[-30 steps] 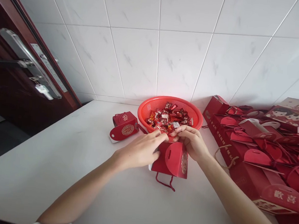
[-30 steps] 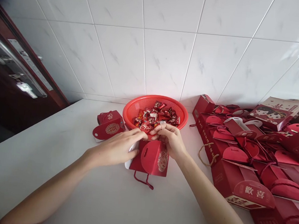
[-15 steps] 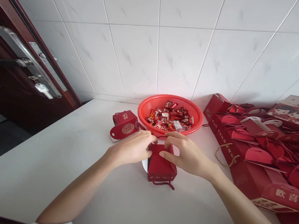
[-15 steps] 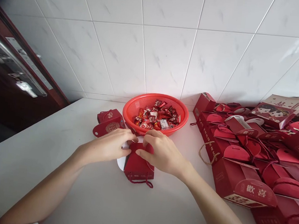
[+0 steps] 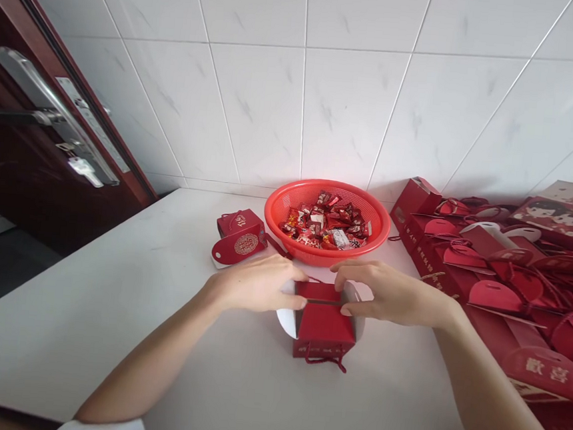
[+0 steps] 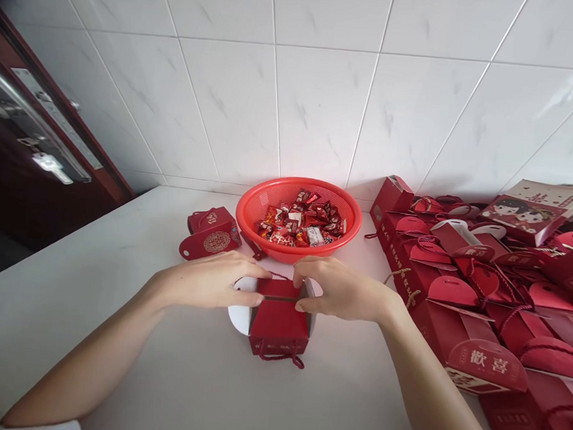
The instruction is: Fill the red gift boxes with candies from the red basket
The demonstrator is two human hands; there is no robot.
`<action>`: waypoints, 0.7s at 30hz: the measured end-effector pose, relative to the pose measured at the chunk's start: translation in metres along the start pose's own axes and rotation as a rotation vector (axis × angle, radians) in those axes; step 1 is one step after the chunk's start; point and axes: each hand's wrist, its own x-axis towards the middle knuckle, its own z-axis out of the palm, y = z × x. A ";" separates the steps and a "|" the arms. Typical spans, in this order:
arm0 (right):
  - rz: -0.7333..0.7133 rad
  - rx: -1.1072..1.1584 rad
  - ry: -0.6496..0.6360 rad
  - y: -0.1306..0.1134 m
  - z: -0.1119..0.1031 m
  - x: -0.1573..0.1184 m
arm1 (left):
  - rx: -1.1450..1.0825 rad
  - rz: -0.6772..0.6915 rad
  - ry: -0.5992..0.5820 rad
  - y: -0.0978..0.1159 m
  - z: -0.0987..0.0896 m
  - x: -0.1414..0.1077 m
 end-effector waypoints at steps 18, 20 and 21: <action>-0.120 -0.170 0.119 -0.010 0.012 -0.007 | -0.440 -0.153 -0.024 -0.024 0.006 0.034; -0.120 -0.175 0.101 -0.011 0.014 -0.008 | -0.449 -0.083 0.039 -0.026 0.005 0.033; -0.125 -0.177 0.107 -0.013 0.015 -0.008 | -0.475 -0.063 0.060 -0.026 0.005 0.033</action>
